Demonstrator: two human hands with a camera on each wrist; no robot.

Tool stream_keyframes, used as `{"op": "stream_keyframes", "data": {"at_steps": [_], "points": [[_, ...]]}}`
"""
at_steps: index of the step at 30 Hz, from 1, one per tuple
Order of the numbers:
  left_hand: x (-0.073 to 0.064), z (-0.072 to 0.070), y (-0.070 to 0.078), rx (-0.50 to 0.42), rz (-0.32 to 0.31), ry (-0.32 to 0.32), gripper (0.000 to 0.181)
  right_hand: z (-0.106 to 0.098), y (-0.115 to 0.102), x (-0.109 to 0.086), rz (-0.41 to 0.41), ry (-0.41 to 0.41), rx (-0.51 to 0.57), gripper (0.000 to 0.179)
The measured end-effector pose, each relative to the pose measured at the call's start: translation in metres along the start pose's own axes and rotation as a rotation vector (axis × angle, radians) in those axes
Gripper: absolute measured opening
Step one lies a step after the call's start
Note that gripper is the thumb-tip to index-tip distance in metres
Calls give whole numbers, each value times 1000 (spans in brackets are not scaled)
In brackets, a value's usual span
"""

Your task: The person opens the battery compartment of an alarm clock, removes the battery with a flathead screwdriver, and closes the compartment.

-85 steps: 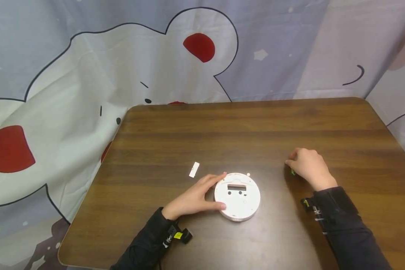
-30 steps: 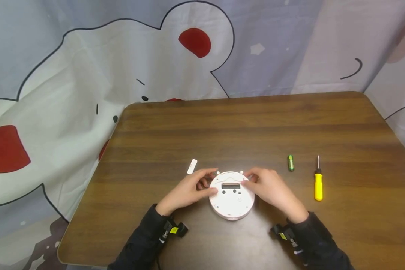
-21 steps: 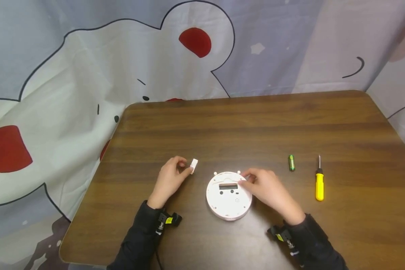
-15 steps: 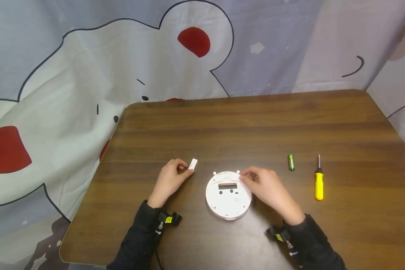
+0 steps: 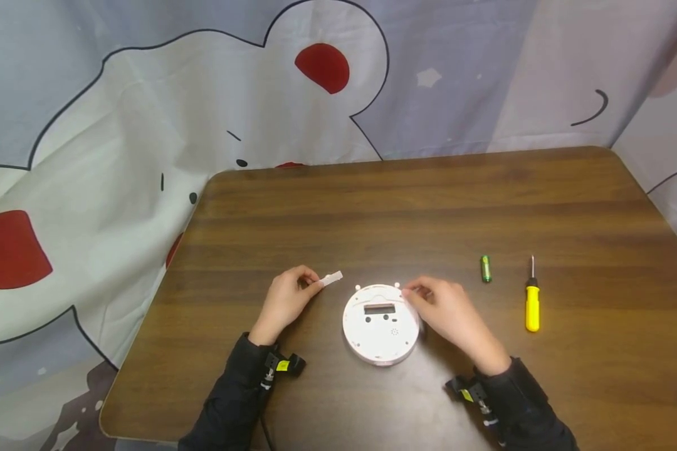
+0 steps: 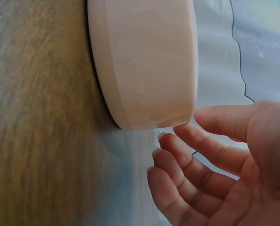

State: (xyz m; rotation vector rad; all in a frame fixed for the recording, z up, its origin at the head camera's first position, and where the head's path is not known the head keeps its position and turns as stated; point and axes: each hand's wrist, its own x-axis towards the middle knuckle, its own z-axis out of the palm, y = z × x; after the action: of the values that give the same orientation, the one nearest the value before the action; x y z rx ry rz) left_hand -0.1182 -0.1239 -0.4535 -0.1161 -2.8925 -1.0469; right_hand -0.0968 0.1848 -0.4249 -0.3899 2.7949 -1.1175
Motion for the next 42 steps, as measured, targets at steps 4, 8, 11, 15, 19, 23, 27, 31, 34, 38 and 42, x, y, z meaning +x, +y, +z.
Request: {"op": "stream_keyframes", "data": {"at_steps": [4,8,11,15,19,23,27,31,34,38,42], "points": [[0,0,6,-122,44,-10,8,0,0,-1,-24,22,20,18],[-4,-2,20,-197,147,-57,7,2,-3,-1,-85,51,36,14],[-11,-4,33,-182,222,-126,6,5,-7,0,-161,67,33,14],[-18,-4,48,-101,298,-190,7,8,-10,2,-270,79,7,18],[-18,1,58,-17,351,-207,8,9,-11,3,-311,85,-33,15],[-17,8,62,33,374,-181,7,9,-12,5,-312,72,-74,7],[-16,13,63,38,358,-152,7,9,-12,7,-323,38,-106,6],[-17,17,64,2,314,-152,8,8,-10,7,-332,19,-121,7],[-18,19,65,-13,292,-152,8,7,-9,7,-337,10,-134,8],[-18,21,66,-11,292,-156,7,6,-9,8,-345,2,-164,7],[-16,20,67,-25,306,-179,6,6,-9,8,-360,18,-212,6]]}}
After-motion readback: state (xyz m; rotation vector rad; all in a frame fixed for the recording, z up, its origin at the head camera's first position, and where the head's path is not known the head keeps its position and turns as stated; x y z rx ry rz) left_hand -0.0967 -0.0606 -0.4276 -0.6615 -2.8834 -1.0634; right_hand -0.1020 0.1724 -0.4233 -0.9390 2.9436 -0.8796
